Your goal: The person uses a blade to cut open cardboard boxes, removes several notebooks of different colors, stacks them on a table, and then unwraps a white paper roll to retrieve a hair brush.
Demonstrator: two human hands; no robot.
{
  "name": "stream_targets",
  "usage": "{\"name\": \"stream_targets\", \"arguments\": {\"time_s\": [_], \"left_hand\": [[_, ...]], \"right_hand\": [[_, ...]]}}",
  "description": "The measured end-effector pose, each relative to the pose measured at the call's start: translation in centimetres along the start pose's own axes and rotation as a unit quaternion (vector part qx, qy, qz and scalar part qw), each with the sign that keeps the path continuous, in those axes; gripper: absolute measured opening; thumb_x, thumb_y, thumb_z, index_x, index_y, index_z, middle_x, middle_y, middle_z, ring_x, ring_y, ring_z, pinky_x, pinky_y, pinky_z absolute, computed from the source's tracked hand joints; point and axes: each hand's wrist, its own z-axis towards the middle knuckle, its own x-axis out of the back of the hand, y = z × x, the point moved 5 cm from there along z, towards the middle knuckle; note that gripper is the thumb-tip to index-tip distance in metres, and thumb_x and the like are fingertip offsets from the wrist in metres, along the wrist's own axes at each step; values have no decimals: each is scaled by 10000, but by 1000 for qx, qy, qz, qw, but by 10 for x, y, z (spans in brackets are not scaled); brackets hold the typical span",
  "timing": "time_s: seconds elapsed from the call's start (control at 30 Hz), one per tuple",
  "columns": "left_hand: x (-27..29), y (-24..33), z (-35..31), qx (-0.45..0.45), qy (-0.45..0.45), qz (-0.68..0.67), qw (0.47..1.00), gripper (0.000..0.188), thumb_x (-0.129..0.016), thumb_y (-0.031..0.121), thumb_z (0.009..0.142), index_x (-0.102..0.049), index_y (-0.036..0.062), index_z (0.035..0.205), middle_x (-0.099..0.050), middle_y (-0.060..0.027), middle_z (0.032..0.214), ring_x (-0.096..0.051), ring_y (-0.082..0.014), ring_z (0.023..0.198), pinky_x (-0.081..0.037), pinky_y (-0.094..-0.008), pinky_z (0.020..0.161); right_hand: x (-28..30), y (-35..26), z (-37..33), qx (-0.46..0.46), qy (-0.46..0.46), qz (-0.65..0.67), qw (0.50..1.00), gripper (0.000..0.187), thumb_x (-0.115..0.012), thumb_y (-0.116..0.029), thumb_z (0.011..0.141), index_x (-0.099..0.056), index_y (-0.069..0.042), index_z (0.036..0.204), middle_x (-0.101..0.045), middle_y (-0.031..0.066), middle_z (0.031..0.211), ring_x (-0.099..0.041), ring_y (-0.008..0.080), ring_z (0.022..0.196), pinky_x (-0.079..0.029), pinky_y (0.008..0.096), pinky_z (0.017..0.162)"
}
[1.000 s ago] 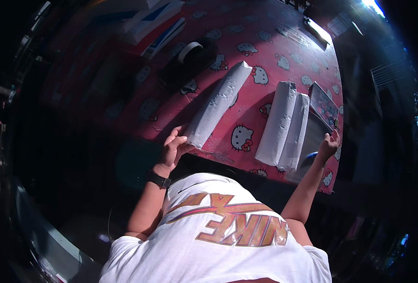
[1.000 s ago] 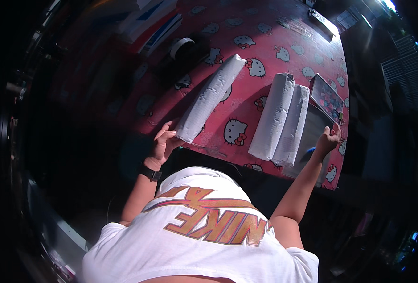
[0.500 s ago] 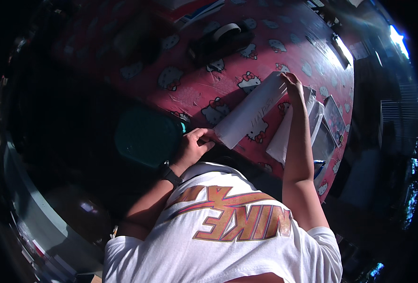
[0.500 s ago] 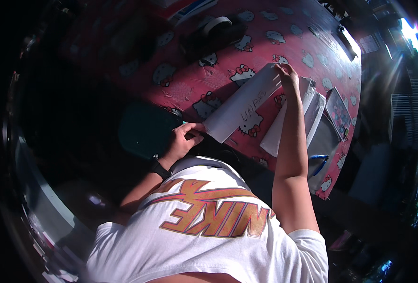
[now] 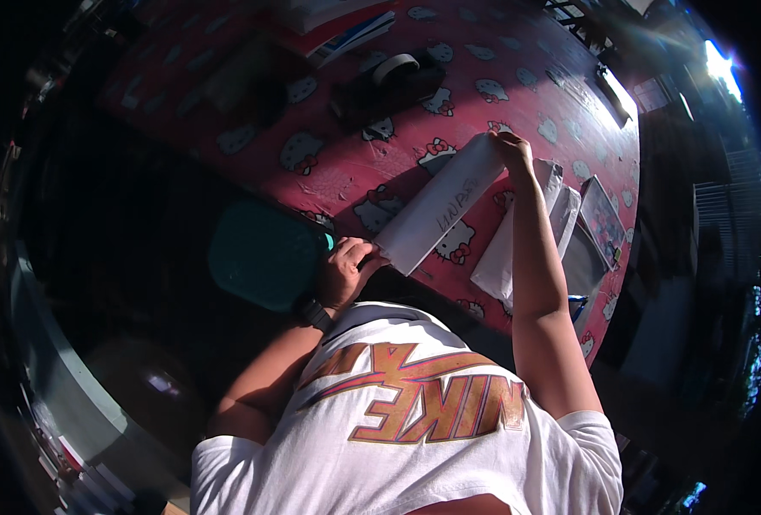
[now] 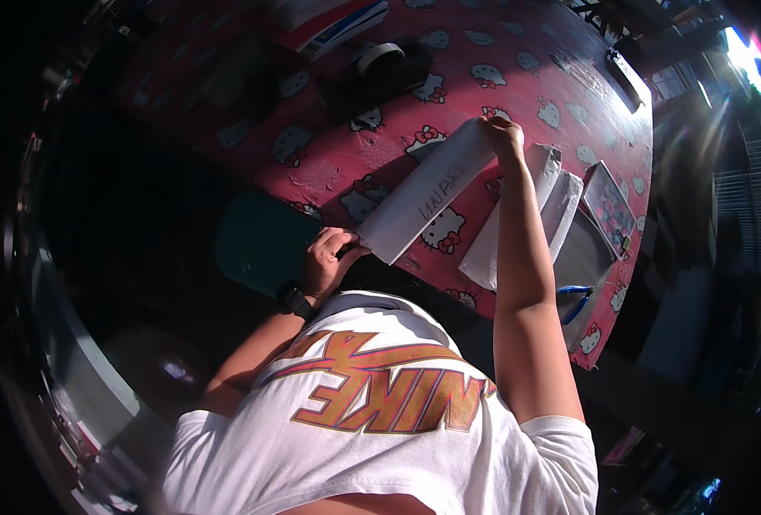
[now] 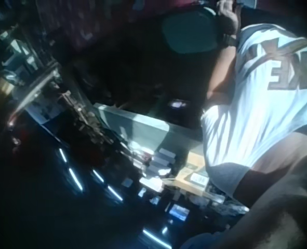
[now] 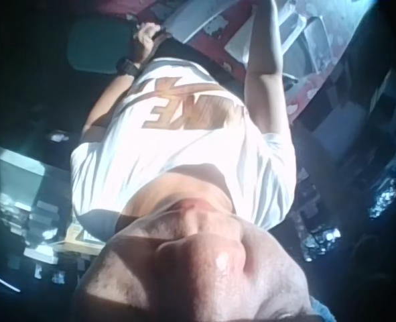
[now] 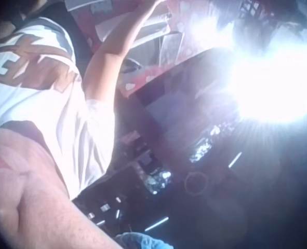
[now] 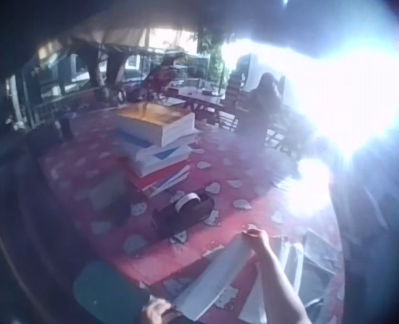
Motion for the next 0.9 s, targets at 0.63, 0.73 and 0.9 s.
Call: {"name": "stream_targets", "arguments": {"time_s": [0.63, 0.73, 0.9], "left_hand": [[-21, -17, -7, 206, -59, -167, 962, 354, -737, 183, 697, -517, 33, 930, -612, -68, 739, -592, -126, 679, -471, -260, 629], [-13, -33, 9, 220, -4, -276, 936, 318, -731, 155, 693, -521, 32, 898, -591, -44, 771, -567, -123, 711, -454, -255, 650], [23, -66, 39, 242, 84, -368, 894, 262, -592, -44, 669, -586, 8, 926, -592, -24, 840, -541, -94, 793, -443, -231, 727]], "right_hand": [[14, 31, 25, -7, -139, 80, 987, 265, -573, -271, 805, -615, -76, 979, -583, 14, 806, -537, 118, 720, -418, 254, 665], [12, 26, 12, 0, -213, 79, 974, 235, -571, -264, 805, -600, -65, 927, -555, 11, 761, -517, 118, 673, -418, 265, 621], [14, 15, -36, 4, -159, 284, 946, 130, -609, -164, 801, -587, -37, 822, -535, 1, 699, -498, 93, 652, -395, 247, 598]]}}
